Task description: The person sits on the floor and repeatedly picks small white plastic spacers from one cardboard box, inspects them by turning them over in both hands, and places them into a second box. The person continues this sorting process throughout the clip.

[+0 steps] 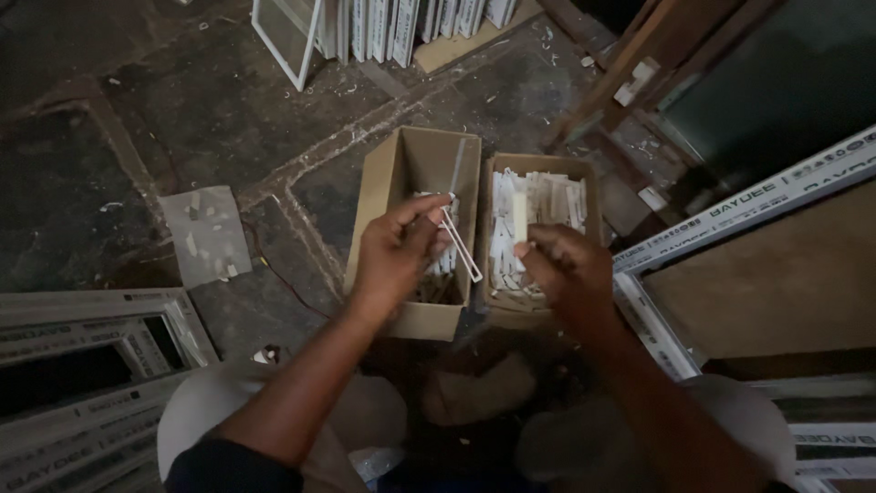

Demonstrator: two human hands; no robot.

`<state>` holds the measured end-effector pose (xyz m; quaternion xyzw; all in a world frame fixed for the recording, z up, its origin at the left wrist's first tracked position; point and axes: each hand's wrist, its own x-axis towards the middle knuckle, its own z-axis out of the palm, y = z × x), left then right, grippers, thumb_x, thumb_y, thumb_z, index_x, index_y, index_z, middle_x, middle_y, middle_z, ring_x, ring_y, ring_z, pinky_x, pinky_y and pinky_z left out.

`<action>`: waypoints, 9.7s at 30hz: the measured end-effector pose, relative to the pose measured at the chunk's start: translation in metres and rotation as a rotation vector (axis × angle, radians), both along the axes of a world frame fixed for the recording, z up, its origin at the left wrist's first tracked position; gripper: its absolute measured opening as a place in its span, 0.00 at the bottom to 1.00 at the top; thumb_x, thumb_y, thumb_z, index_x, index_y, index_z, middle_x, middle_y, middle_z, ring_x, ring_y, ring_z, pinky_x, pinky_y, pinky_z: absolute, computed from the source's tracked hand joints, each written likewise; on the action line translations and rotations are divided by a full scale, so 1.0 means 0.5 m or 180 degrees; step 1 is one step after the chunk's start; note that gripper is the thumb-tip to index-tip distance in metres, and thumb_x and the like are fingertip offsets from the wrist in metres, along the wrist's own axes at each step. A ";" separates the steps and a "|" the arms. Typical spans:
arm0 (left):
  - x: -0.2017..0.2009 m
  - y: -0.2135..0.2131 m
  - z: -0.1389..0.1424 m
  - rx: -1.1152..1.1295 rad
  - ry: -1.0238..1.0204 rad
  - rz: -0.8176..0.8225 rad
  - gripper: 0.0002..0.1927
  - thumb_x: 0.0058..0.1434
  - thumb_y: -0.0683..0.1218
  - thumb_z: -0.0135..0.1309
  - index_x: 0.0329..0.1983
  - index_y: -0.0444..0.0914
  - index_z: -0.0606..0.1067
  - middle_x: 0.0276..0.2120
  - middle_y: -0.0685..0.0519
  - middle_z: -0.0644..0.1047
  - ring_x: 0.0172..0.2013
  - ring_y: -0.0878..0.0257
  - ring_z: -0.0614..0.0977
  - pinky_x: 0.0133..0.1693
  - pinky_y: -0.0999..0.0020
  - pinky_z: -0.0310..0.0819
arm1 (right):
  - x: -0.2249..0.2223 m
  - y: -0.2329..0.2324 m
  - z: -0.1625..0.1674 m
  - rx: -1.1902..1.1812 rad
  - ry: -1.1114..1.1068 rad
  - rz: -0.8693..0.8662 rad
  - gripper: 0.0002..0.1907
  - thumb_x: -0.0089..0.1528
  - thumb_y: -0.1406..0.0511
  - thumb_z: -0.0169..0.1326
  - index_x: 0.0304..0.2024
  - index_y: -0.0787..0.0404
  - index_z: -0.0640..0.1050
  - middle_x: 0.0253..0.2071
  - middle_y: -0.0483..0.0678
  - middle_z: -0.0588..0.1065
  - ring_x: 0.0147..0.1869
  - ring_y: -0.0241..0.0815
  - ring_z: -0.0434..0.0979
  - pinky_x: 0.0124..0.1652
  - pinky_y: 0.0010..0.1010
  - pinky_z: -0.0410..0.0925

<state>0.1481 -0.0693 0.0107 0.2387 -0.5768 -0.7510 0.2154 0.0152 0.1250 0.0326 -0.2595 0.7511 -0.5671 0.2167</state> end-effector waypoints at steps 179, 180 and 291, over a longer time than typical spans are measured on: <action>0.016 0.027 0.024 -0.1153 -0.0177 -0.0568 0.13 0.58 0.42 0.67 0.47 0.35 0.82 0.36 0.51 0.85 0.36 0.68 0.86 0.38 0.73 0.81 | -0.014 0.021 0.038 -0.0417 -0.1196 -0.0553 0.11 0.59 0.69 0.61 0.43 0.69 0.78 0.38 0.56 0.80 0.43 0.46 0.85 0.46 0.36 0.81; 0.019 0.026 0.026 -0.1371 -0.0399 -0.0569 0.12 0.58 0.42 0.68 0.45 0.36 0.84 0.35 0.51 0.85 0.34 0.68 0.85 0.35 0.72 0.79 | -0.014 0.023 0.035 -0.0416 -0.1177 -0.0480 0.11 0.60 0.69 0.61 0.43 0.69 0.78 0.39 0.56 0.81 0.44 0.46 0.85 0.46 0.36 0.81; -0.005 -0.062 0.081 -0.1973 -0.0446 -0.0256 0.14 0.65 0.46 0.61 0.53 0.40 0.79 0.57 0.49 0.76 0.56 0.57 0.82 0.49 0.66 0.79 | -0.441 -0.066 -0.386 0.3927 0.3378 0.1160 0.14 0.69 0.64 0.49 0.46 0.67 0.80 0.40 0.60 0.81 0.40 0.57 0.84 0.37 0.47 0.76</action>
